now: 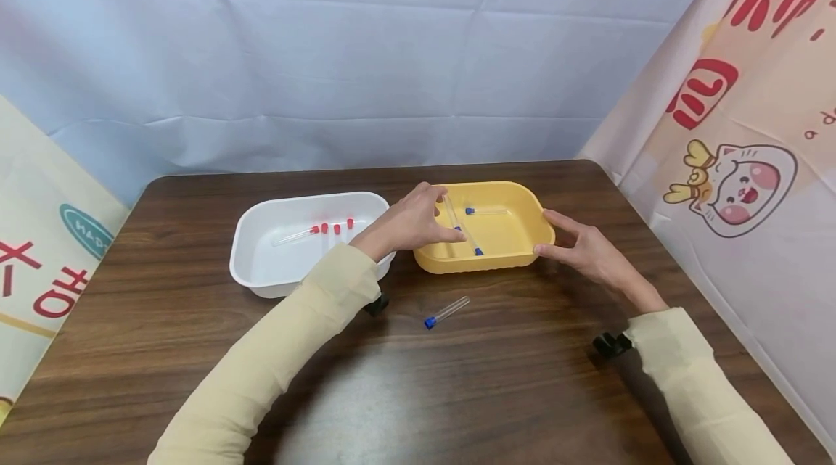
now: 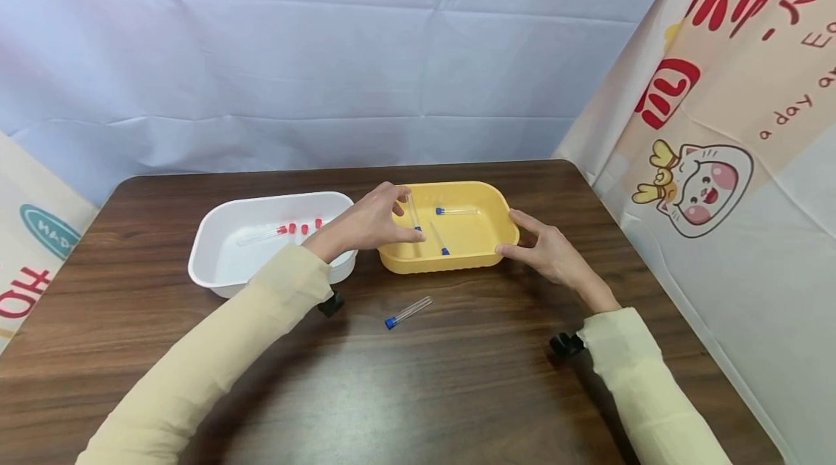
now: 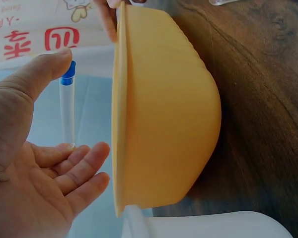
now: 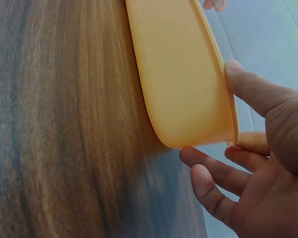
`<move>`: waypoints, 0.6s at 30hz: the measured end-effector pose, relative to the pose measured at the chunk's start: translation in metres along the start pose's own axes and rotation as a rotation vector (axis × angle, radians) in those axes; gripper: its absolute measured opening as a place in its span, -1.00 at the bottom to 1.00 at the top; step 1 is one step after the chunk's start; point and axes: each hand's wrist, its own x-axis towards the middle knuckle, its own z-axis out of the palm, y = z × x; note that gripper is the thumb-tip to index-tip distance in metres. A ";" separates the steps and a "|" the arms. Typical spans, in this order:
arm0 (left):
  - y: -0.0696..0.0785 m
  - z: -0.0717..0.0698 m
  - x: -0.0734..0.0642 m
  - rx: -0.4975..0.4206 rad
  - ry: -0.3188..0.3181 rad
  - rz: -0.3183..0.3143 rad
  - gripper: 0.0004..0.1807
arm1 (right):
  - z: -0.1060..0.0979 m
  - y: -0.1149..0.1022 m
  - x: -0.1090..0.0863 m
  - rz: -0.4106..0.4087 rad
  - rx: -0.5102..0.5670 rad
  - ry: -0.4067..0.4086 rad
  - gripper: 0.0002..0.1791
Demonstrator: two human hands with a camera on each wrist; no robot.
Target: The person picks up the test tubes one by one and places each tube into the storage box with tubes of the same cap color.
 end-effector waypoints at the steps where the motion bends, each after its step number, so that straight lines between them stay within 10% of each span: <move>1: 0.000 0.001 0.001 0.005 -0.002 0.000 0.01 | 0.000 0.000 0.000 -0.001 -0.001 0.002 -0.07; 18: -0.003 0.013 0.022 0.019 -0.044 0.004 0.01 | 0.000 0.000 -0.001 -0.002 0.023 0.001 -0.09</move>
